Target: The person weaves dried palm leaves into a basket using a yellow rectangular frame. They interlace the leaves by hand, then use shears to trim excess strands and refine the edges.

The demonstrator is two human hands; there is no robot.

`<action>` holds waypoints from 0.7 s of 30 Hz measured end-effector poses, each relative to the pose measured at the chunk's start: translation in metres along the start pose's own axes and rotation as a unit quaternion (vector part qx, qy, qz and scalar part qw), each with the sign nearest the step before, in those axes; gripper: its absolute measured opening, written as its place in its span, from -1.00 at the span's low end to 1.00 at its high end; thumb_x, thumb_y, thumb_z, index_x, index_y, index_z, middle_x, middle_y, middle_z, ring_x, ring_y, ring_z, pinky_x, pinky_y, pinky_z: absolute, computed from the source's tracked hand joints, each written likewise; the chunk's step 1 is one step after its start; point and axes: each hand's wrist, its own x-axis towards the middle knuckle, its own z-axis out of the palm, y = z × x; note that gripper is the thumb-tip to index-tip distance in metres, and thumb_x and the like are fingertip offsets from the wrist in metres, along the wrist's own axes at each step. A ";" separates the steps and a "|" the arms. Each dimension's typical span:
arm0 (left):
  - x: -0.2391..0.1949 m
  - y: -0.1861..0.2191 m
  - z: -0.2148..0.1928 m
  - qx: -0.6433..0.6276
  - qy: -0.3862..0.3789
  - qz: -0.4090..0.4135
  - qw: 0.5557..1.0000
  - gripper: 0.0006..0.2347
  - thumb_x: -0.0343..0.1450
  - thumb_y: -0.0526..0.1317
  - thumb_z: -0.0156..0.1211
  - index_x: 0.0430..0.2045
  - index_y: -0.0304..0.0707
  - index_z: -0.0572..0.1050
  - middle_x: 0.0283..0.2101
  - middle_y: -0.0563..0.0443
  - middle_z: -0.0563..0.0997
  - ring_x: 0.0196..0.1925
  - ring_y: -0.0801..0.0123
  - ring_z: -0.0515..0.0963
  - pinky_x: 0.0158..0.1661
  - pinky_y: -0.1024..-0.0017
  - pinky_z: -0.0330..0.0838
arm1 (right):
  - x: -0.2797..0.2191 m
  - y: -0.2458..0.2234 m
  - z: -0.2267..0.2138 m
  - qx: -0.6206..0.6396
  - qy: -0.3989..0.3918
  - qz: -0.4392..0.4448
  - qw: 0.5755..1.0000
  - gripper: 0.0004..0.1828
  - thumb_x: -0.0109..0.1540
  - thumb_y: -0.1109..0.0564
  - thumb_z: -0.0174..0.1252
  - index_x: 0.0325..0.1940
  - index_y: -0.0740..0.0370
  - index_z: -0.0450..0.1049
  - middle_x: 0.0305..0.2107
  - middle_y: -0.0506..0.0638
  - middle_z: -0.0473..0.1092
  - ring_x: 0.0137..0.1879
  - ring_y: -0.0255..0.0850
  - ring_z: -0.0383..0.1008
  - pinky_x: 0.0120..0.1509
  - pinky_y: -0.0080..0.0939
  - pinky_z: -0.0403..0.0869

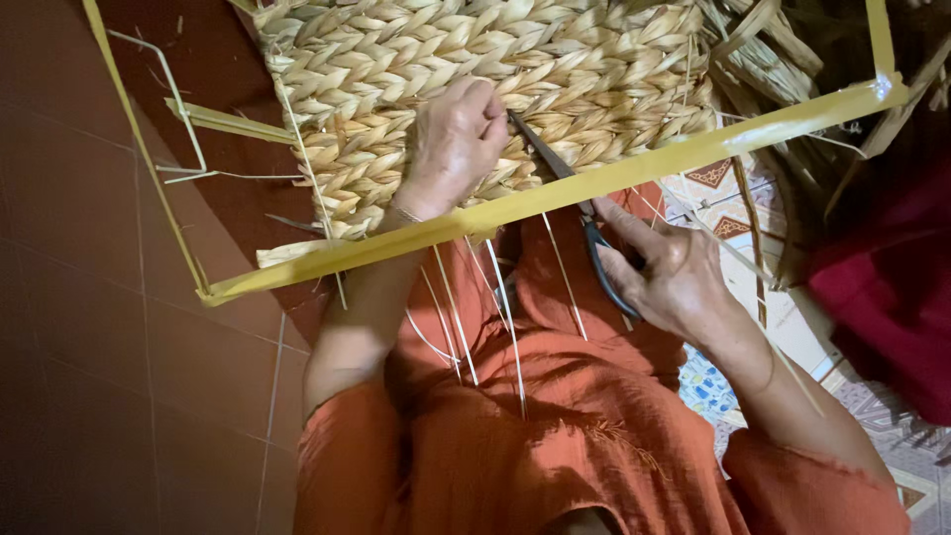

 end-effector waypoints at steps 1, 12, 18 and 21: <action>-0.002 0.002 0.002 0.005 0.003 0.005 1.000 -0.92 0.38 -0.41 0.31 -0.46 -0.36 0.50 -0.40 -0.04 0.53 -0.43 0.28 0.58 -0.37 0.30 0.51 | 0.001 -0.001 -0.005 -0.004 -0.005 -0.008 1.000 -0.39 0.27 -0.04 0.23 0.42 0.04 0.40 -0.81 0.18 0.32 -0.72 0.04 0.34 -0.45 0.08 0.44; -0.023 0.003 -0.012 -0.089 0.018 0.055 0.994 -0.86 0.41 -0.47 0.24 -0.18 -0.41 0.58 -0.25 -0.18 0.47 -0.22 0.09 0.56 -0.23 0.25 0.49 | 0.001 -0.026 -0.045 -0.063 -0.032 -0.038 0.997 -0.39 0.19 -0.05 0.25 0.34 0.02 0.44 -0.74 0.21 0.40 -0.68 0.09 0.41 -0.44 0.13 0.46; -0.019 0.003 -0.019 -0.139 -0.023 -0.082 0.987 -0.84 0.41 -0.45 0.25 -0.16 -0.42 0.53 -0.27 -0.08 0.56 -0.27 0.21 0.60 -0.19 0.27 0.51 | 0.006 -0.024 -0.044 -0.169 -0.061 -0.056 0.982 -0.39 0.22 -0.06 0.19 0.37 -0.04 0.37 -0.77 0.20 0.37 -0.65 0.11 0.42 -0.46 0.15 0.44; -0.019 0.005 -0.022 -0.126 0.024 0.016 0.992 -0.91 0.42 -0.47 0.26 -0.27 -0.37 0.57 -0.20 -0.12 0.56 -0.19 0.14 0.61 -0.17 0.28 0.54 | 0.012 -0.013 -0.043 -0.273 -0.131 -0.088 0.949 -0.08 0.12 0.25 0.05 0.61 -0.05 0.16 -0.68 0.08 0.39 -0.60 -0.08 0.43 -0.46 0.00 0.45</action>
